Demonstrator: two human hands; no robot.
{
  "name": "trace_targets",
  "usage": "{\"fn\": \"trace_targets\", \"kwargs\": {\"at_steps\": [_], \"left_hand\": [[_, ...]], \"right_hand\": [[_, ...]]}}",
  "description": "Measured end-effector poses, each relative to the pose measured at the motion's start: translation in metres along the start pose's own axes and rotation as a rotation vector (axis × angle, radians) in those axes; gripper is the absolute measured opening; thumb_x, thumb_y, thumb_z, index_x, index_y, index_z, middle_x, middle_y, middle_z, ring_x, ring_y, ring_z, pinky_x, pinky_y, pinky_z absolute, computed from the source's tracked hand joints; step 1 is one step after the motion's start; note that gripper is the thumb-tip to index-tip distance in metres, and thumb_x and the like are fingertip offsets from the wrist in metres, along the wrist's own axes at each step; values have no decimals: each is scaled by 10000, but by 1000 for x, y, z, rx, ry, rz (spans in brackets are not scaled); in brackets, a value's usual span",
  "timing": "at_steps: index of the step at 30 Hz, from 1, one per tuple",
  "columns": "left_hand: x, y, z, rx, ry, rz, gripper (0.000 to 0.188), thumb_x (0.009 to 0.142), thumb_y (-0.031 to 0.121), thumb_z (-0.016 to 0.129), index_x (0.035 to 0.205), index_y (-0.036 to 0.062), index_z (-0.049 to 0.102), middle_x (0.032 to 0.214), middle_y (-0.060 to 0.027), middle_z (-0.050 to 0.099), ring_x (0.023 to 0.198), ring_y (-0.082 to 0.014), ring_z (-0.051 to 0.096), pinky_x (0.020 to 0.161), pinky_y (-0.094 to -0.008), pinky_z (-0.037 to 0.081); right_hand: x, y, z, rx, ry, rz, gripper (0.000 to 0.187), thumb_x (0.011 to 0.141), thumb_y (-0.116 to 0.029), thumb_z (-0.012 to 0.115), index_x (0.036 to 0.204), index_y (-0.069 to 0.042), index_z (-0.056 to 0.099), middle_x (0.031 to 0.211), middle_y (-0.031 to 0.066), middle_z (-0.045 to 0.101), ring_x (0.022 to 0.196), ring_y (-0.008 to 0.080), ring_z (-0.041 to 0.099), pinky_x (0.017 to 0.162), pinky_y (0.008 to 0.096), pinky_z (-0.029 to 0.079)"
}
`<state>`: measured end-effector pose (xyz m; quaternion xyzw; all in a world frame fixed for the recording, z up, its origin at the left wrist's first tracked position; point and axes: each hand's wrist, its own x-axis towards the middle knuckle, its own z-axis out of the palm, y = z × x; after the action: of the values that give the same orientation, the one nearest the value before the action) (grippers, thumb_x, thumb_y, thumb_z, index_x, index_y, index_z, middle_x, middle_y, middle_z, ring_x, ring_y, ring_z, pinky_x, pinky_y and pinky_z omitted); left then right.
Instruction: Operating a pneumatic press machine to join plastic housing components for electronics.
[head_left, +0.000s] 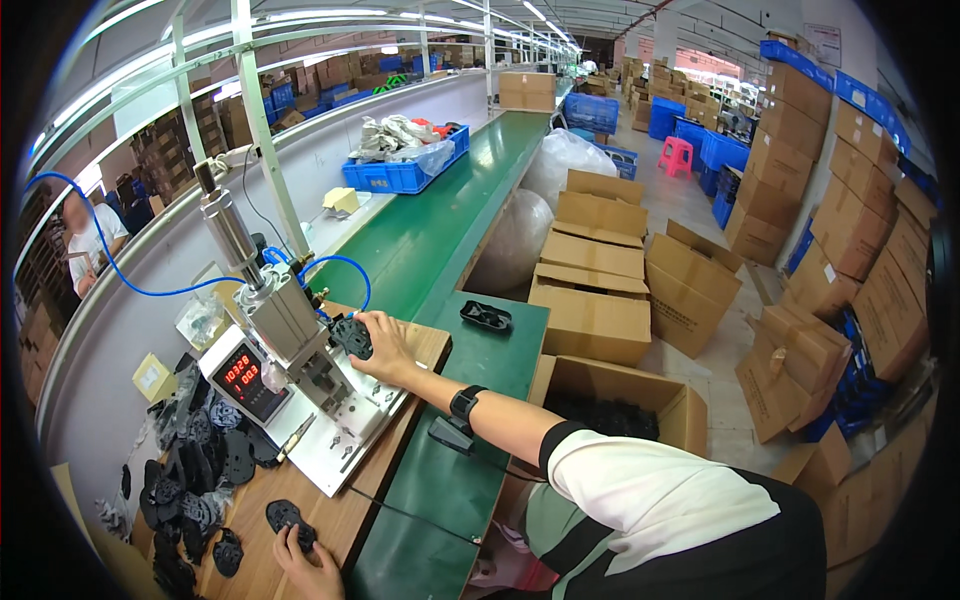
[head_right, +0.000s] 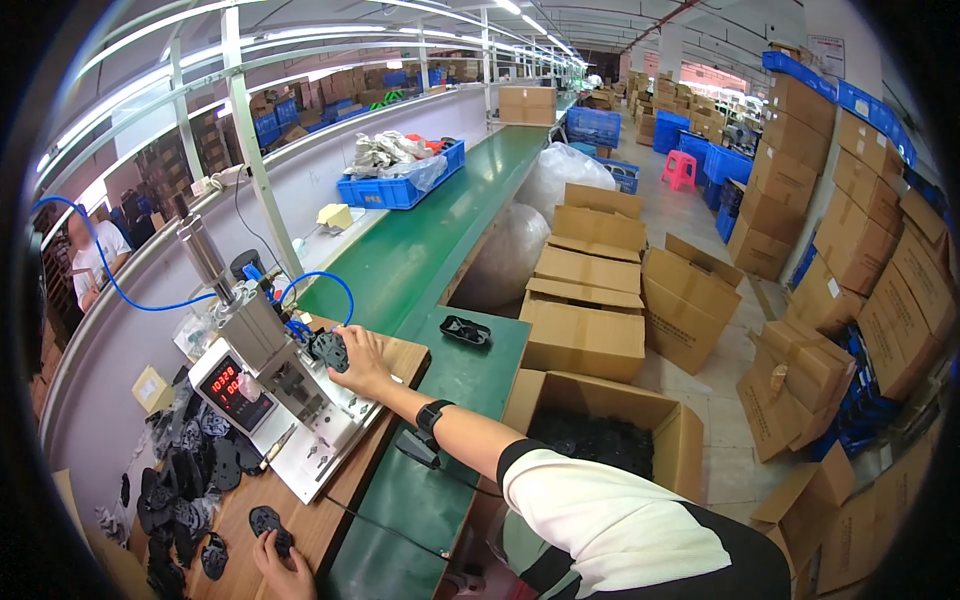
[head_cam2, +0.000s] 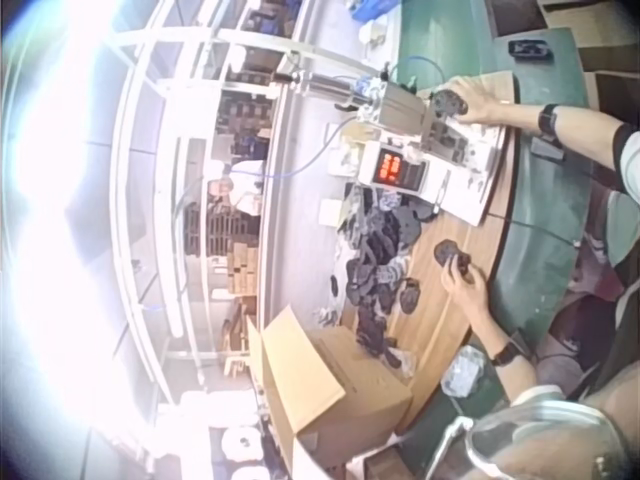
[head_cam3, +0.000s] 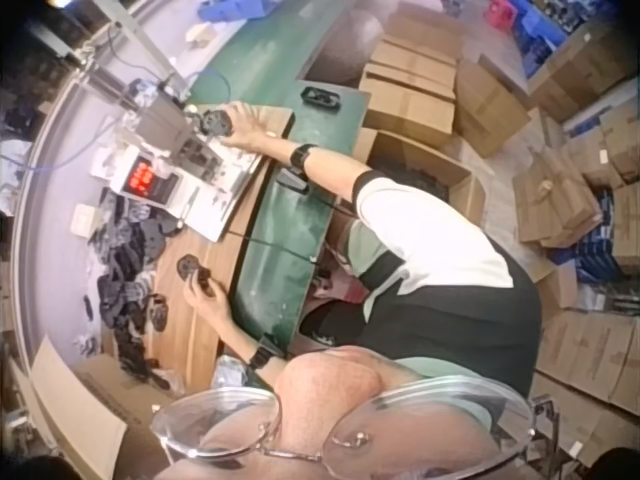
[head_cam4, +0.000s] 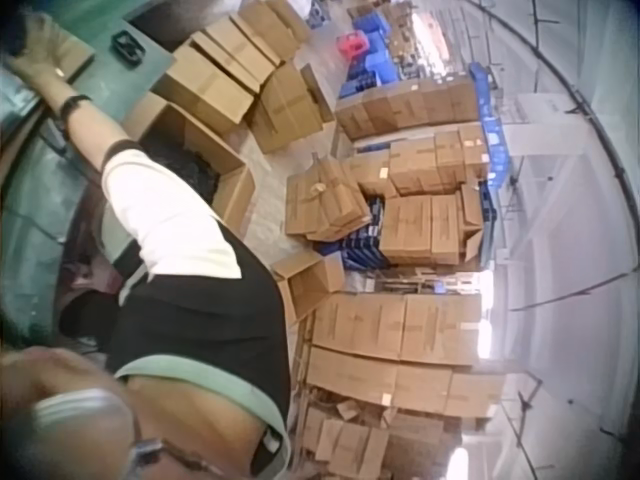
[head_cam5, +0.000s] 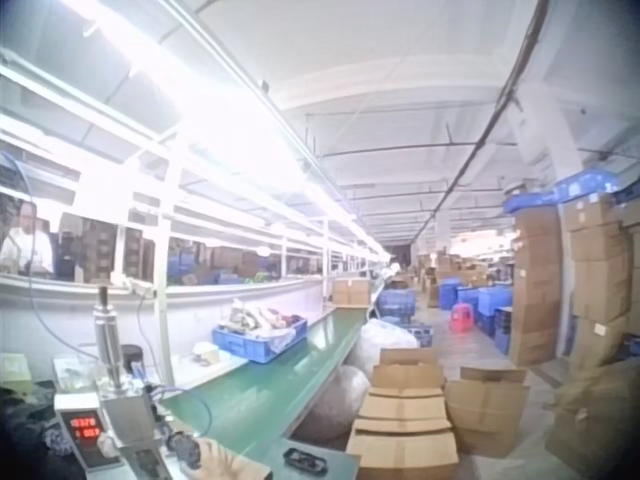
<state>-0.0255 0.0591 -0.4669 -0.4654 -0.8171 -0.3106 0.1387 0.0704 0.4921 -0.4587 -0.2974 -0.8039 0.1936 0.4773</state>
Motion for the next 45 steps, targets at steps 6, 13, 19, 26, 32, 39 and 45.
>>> {"fn": "trace_targets", "kwargs": {"at_steps": [6, 13, 19, 26, 32, 39, 45], "left_hand": [[-1, 0, 0, 3, -2, -8, 405, 950, 155, 694, 1337, 41, 662, 1372, -246, 603, 1269, -437, 575, 1098, -506, 481], [0, 0, -1, 8, -14, -17, 407, 951, 159, 693, 1340, 43, 662, 1376, -246, 602, 1274, -440, 573, 1097, -508, 482], [1, 0, 0, 8, 3, -5, 405, 951, 168, 687, 1337, 46, 665, 1367, -244, 608, 1273, -440, 573, 1096, -513, 481], [-3, -2, -1, 9, 8, 5, 407, 945, 160, 697, 1334, 44, 665, 1354, -249, 615, 1260, -443, 578, 1098, -517, 474], [-6, 1, 0, 9, -16, -17, 414, 952, 165, 700, 1347, 47, 658, 1388, -234, 601, 1286, -429, 568, 1107, -509, 473], [-10, -7, -15, -21, 55, -124, 499, 832, 59, 679, 1328, 15, 665, 1379, -221, 606, 1330, -426, 536, 1144, -508, 429], [8, 1, 18, -78, 63, -42, 501, 847, 169, 741, 1328, 59, 656, 1353, -164, 608, 1300, -377, 555, 1110, -499, 451]], "right_hand": [[-1, -3, -4, 37, -62, 20, 820, 755, -336, 863, 1456, -108, 502, 1351, 159, 487, 1301, 361, 490, 1090, 471, 377], [-1, 0, 1, 29, -5, 17, 829, 754, -340, 867, 1459, -106, 499, 1340, 169, 487, 1297, 363, 490, 1087, 476, 381], [1, 2, 0, 39, -13, -1, 837, 746, -325, 869, 1463, -106, 496, 1352, 157, 489, 1297, 359, 490, 1094, 477, 381], [-3, -4, -2, 44, -18, 21, 849, 750, -344, 875, 1468, -115, 482, 1383, 161, 466, 1335, 376, 456, 1126, 508, 355], [-5, -2, -7, 51, 1, 11, 869, 745, -363, 887, 1474, -128, 478, 1403, 161, 456, 1337, 387, 453, 1128, 513, 363], [5, -26, 9, 90, -82, -8, 595, 784, -268, 849, 1306, -92, 623, 1258, 163, 613, 1153, 375, 619, 995, 462, 516], [10, 4, -64, 206, 148, 18, 435, 881, -89, 805, 1286, -53, 649, 1289, 127, 662, 1238, 263, 617, 1095, 379, 470]]}}
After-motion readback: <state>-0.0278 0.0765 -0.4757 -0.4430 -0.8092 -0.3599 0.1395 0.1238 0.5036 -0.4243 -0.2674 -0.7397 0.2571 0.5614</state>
